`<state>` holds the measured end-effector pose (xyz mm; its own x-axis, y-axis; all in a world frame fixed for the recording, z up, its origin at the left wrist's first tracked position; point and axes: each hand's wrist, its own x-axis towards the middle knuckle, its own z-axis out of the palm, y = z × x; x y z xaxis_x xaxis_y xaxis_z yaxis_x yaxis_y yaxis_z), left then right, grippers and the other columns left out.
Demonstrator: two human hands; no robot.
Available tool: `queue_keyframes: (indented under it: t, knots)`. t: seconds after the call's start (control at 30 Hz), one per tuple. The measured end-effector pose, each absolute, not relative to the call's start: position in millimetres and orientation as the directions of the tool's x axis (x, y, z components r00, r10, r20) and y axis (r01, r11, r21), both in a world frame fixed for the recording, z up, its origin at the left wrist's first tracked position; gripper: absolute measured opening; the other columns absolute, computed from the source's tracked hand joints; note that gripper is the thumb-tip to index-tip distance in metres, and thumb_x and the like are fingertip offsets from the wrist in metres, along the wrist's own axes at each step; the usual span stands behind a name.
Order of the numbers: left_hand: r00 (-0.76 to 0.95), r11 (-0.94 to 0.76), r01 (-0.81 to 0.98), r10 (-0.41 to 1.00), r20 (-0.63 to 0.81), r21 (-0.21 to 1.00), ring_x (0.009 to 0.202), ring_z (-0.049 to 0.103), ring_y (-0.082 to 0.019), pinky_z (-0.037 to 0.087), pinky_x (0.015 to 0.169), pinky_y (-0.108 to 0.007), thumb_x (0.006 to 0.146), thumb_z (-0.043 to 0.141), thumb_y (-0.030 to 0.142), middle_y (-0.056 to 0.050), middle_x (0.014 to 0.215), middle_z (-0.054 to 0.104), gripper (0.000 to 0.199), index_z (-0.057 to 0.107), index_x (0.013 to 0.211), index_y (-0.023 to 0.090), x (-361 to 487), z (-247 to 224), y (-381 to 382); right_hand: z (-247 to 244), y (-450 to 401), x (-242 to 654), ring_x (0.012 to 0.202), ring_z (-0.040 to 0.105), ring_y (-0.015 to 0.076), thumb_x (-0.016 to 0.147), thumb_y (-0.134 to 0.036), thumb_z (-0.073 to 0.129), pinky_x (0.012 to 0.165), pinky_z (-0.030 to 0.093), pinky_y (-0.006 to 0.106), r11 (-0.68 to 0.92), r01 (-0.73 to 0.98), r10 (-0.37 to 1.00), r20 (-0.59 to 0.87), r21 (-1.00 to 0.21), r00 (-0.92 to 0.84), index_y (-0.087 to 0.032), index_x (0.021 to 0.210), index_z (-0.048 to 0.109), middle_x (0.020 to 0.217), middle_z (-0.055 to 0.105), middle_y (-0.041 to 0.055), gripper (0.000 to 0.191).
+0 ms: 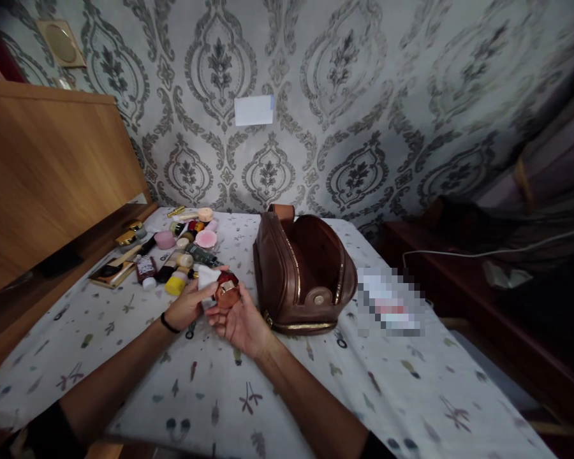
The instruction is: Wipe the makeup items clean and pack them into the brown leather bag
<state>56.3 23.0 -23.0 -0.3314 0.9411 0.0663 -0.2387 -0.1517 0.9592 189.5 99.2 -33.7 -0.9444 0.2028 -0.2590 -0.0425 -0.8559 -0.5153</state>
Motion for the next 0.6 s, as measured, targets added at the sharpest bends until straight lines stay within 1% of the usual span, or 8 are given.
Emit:
queue_keyframes:
  t: [0.07,0.17,0.2,0.27,0.33,0.4,0.5,0.6]
  knots:
    - [-0.369,-0.170,-0.228,0.926,0.077,0.959,0.081,0.062,-0.017,0.048,0.073,-0.028,0.075,0.074,0.045,-0.007,0.100,0.070,0.061,0.061,0.128,0.019,54.7,-26.0,24.7,-35.4,99.2,187.2,0.062,0.064,0.0134,0.087,-0.066,0.048,0.053,0.043,0.021,-0.808,-0.074,0.290,-0.286,-0.585,-0.913,-0.011,0.090,0.064,0.076,0.070,0.0085,0.057]
    - [-0.383,-0.166,-0.227,0.921,0.069,0.960,0.075,0.060,-0.015,0.047,0.069,-0.026,0.075,0.074,0.044,-0.005,0.091,0.070,0.060,0.061,0.127,0.017,51.9,-29.1,27.2,-39.4,97.2,184.2,0.062,0.064,0.0126,0.075,-0.058,0.071,0.053,0.043,0.021,-0.660,-0.230,0.533,-0.230,-0.715,-0.814,-0.017,0.096,0.061,0.077,0.069,0.0018,0.048]
    - [-0.386,-0.166,-0.225,0.920,0.068,0.960,0.073,0.059,-0.015,0.046,0.067,-0.025,0.075,0.074,0.044,-0.004,0.087,0.069,0.060,0.061,0.127,0.016,51.4,-29.2,27.6,-40.6,96.0,183.6,0.063,0.064,0.0128,0.070,-0.054,0.076,0.053,0.043,0.021,-0.588,-0.269,0.603,-0.192,-0.763,-0.775,-0.019,0.102,0.059,0.079,0.069,0.0002,0.050]
    - [-0.382,-0.164,-0.216,0.921,0.071,0.963,0.068,0.056,-0.013,0.045,0.065,-0.024,0.075,0.075,0.044,-0.002,0.080,0.067,0.061,0.061,0.127,0.016,51.5,-28.4,28.0,-42.5,93.5,183.1,0.065,0.064,0.0130,0.064,-0.047,0.083,0.053,0.043,0.021,-0.449,-0.281,0.686,-0.126,-0.848,-0.717,-0.022,0.111,0.054,0.085,0.070,-0.0006,0.060]
    - [-0.360,-0.148,-0.217,0.931,0.062,0.965,0.064,0.054,-0.012,0.045,0.062,-0.024,0.075,0.074,0.046,-0.001,0.077,0.065,0.064,0.060,0.129,0.016,53.0,-26.7,28.3,-43.2,91.5,183.0,0.065,0.064,0.0130,0.062,-0.043,0.084,0.053,0.042,0.022,-0.365,-0.245,0.715,-0.102,-0.898,-0.692,-0.022,0.112,0.053,0.087,0.070,-0.0001,0.063]
    - [-0.341,-0.131,-0.247,0.939,0.040,0.960,0.061,0.053,-0.011,0.044,0.058,-0.023,0.077,0.070,0.053,-0.001,0.076,0.064,0.067,0.058,0.131,0.016,55.0,-25.4,28.9,-43.1,90.5,183.1,0.064,0.063,0.0128,0.063,-0.043,0.083,0.054,0.042,0.022,-0.349,-0.234,0.721,-0.101,-0.907,-0.686,-0.021,0.110,0.052,0.088,0.071,0.0005,0.060]
    - [-0.337,-0.126,-0.297,0.941,0.020,0.946,0.065,0.056,-0.012,0.045,0.060,-0.023,0.080,0.063,0.060,-0.003,0.081,0.067,0.067,0.058,0.131,0.016,56.6,-24.5,29.6,-42.3,90.5,183.0,0.062,0.063,0.0122,0.065,-0.045,0.081,0.058,0.043,0.024,-0.407,-0.277,0.723,-0.122,-0.871,-0.680,-0.021,0.105,0.053,0.086,0.071,0.0002,0.054]
    - [-0.296,-0.124,-0.239,0.954,0.049,0.963,0.077,0.060,-0.014,0.047,0.070,-0.024,0.080,0.068,0.052,-0.005,0.092,0.070,0.061,0.060,0.130,0.019,55.9,-23.1,28.0,-40.9,91.0,182.9,0.060,0.063,0.0129,0.063,-0.047,0.082,0.058,0.044,0.024,-0.471,-0.306,0.714,-0.154,-0.827,-0.683,-0.020,0.093,0.052,0.077,0.070,-0.0006,0.049]
